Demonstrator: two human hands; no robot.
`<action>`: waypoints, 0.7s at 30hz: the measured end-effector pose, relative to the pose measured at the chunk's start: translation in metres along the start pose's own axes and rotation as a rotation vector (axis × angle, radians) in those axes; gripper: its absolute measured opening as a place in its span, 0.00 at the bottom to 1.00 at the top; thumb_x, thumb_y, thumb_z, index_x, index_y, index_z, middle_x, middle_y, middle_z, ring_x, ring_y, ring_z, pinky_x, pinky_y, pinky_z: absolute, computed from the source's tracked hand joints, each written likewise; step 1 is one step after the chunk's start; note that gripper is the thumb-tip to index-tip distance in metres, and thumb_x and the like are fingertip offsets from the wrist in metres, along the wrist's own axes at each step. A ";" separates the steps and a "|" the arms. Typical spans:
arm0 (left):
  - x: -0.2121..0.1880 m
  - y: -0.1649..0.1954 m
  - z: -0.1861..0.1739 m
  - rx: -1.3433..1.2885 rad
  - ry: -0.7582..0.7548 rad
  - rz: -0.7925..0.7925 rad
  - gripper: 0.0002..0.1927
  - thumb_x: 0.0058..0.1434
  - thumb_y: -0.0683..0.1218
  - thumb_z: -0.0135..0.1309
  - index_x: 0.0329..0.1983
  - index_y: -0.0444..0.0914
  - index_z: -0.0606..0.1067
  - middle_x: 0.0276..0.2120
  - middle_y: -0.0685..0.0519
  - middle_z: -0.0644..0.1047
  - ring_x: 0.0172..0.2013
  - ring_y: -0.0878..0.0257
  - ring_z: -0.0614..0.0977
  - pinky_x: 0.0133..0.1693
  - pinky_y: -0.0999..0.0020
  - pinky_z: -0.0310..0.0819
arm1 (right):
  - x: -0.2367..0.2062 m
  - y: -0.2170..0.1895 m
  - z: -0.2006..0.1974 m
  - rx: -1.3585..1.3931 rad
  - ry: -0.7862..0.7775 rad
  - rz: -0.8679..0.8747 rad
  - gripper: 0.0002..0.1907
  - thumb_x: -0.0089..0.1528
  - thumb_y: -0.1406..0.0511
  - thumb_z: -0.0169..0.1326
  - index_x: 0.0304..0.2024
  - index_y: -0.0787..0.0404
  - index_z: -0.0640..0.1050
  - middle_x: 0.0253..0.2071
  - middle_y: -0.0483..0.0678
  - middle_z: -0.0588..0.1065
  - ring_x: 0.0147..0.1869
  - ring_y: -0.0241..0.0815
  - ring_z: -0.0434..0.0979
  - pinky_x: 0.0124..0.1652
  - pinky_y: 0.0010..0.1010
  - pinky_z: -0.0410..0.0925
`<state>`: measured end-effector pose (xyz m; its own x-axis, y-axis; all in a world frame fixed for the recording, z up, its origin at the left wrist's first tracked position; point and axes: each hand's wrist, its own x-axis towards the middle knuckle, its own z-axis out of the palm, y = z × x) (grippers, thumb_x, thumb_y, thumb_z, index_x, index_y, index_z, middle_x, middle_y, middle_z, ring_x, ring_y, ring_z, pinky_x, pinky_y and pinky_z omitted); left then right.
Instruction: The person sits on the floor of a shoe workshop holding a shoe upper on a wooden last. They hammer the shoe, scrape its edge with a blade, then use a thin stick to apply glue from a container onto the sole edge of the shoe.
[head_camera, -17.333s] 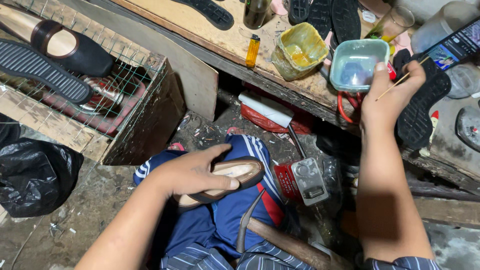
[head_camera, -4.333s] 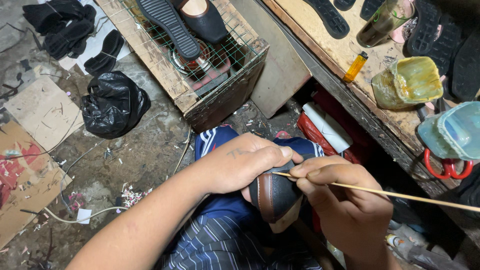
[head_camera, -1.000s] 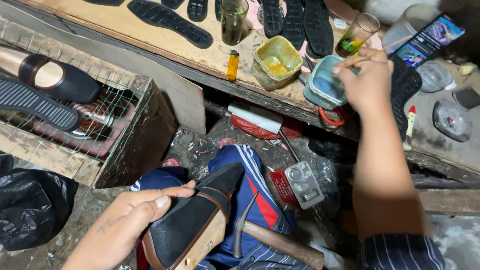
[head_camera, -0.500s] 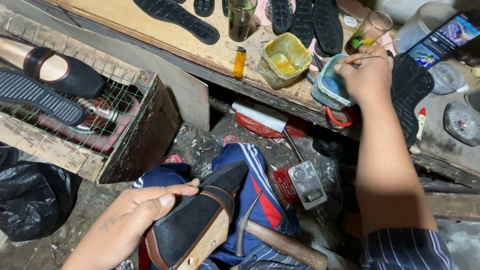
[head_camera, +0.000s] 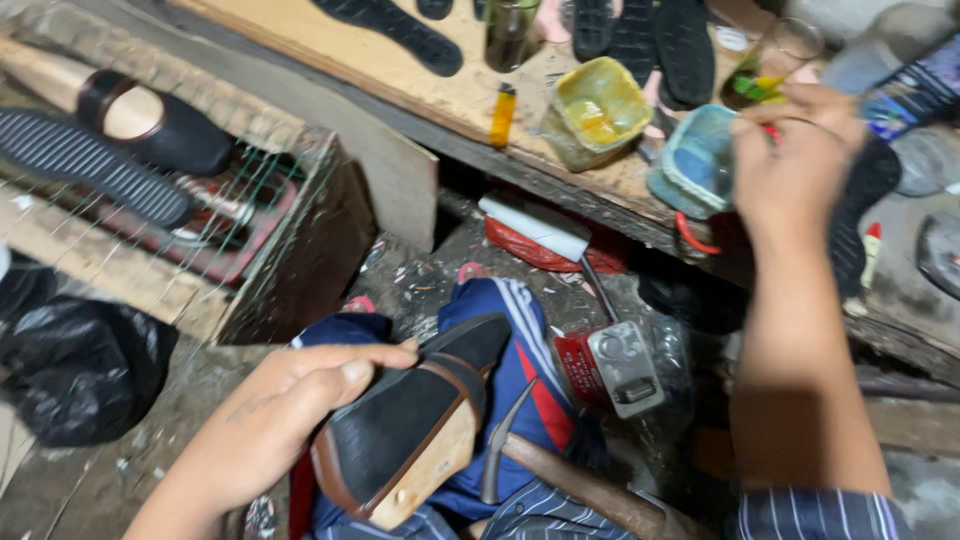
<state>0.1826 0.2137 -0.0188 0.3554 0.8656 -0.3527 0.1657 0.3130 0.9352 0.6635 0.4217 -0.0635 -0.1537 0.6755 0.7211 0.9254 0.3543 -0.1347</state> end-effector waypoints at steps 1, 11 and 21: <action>0.001 0.002 -0.001 0.013 0.018 -0.005 0.25 0.64 0.53 0.48 0.52 0.33 0.85 0.46 0.49 0.86 0.46 0.63 0.85 0.51 0.68 0.75 | 0.001 -0.014 -0.014 -0.069 0.066 -0.108 0.02 0.62 0.72 0.65 0.35 0.64 0.82 0.51 0.55 0.78 0.60 0.55 0.74 0.60 0.47 0.65; -0.008 0.008 0.014 -0.215 0.004 -0.005 0.19 0.65 0.49 0.54 0.51 0.31 0.81 0.45 0.50 0.84 0.46 0.67 0.82 0.50 0.71 0.75 | -0.058 -0.248 -0.092 1.596 -0.319 0.599 0.07 0.71 0.75 0.50 0.48 0.64 0.67 0.38 0.62 0.76 0.38 0.49 0.78 0.39 0.36 0.71; -0.024 -0.010 0.000 -0.133 0.057 0.070 0.22 0.64 0.48 0.47 0.51 0.30 0.81 0.43 0.49 0.84 0.46 0.65 0.82 0.53 0.71 0.74 | -0.086 -0.317 -0.069 1.902 -0.533 0.409 0.10 0.70 0.79 0.49 0.51 0.65 0.69 0.46 0.60 0.76 0.50 0.48 0.79 0.59 0.44 0.74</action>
<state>0.1723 0.1901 -0.0201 0.3083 0.9067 -0.2880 0.0174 0.2973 0.9546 0.4076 0.2066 -0.0357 -0.4676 0.8378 0.2819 -0.4921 0.0183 -0.8704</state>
